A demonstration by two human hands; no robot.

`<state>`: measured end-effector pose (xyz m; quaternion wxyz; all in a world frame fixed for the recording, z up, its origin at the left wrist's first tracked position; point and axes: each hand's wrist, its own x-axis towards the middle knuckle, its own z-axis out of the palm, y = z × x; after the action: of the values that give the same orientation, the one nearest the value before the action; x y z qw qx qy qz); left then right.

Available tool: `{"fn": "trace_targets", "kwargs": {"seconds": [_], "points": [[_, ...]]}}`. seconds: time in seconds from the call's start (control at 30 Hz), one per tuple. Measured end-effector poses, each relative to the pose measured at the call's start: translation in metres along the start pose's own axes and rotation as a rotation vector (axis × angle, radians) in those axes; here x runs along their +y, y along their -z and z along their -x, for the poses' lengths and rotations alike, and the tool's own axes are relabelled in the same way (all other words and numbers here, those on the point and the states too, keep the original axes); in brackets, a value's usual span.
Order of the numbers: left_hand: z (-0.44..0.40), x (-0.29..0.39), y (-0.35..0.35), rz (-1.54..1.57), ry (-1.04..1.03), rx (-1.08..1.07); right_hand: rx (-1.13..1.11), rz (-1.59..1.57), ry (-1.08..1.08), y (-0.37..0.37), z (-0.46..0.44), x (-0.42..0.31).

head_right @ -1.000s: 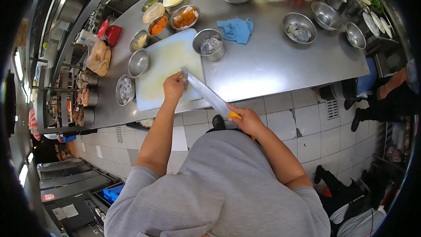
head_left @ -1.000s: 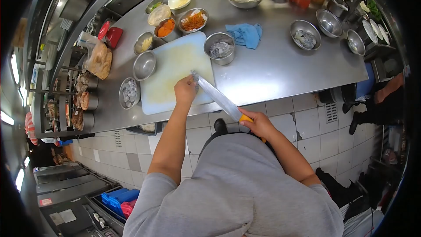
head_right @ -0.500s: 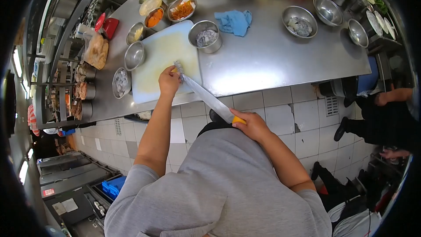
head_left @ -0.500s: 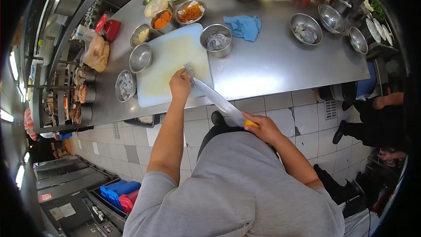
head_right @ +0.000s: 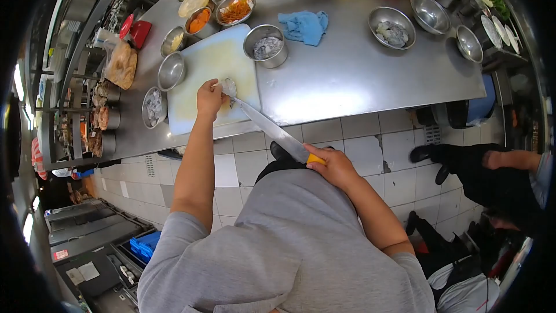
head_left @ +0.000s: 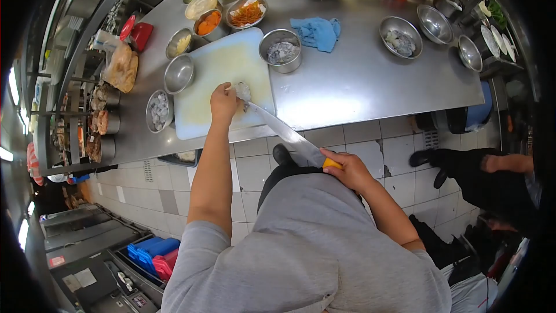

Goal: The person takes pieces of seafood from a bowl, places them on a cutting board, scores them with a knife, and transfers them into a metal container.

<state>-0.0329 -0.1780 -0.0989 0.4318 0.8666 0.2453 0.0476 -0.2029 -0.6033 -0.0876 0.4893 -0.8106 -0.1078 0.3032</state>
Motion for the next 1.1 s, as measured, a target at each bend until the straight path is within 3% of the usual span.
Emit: {"fn": "trace_targets", "kwargs": {"seconds": [0.07,0.13,0.17,0.23,0.33,0.67,0.73,0.83,1.1], "points": [[0.012,0.004,0.005,-0.07,-0.058,0.035,0.014,-0.02,0.035,-0.003,-0.001,0.008],[0.028,0.009,0.008,-0.245,-0.358,0.181,0.032,-0.044,0.067,-0.003,-0.002,0.009],[0.038,0.011,0.01,-0.243,-0.358,0.18,0.02,-0.036,0.053,0.0,-0.002,0.007],[0.058,0.015,0.013,-0.273,-0.564,-0.105,0.006,-0.027,0.038,0.006,0.0,0.002],[0.077,0.02,0.008,-0.392,-0.558,-0.155,-0.004,0.003,0.033,0.013,-0.001,-0.002],[0.063,0.021,-0.008,-0.337,-0.517,-0.029,0.111,0.116,0.175,0.045,0.009,-0.01],[0.057,0.023,-0.008,-0.406,-0.491,-0.097,0.118,0.139,0.198,0.051,0.011,-0.017],[0.053,0.021,-0.007,-0.446,-0.598,-0.027,0.112,0.196,0.117,0.056,0.015,-0.022],[0.095,0.005,0.014,-0.324,-0.606,-0.02,0.337,0.079,0.07,0.049,0.021,-0.005]]}}
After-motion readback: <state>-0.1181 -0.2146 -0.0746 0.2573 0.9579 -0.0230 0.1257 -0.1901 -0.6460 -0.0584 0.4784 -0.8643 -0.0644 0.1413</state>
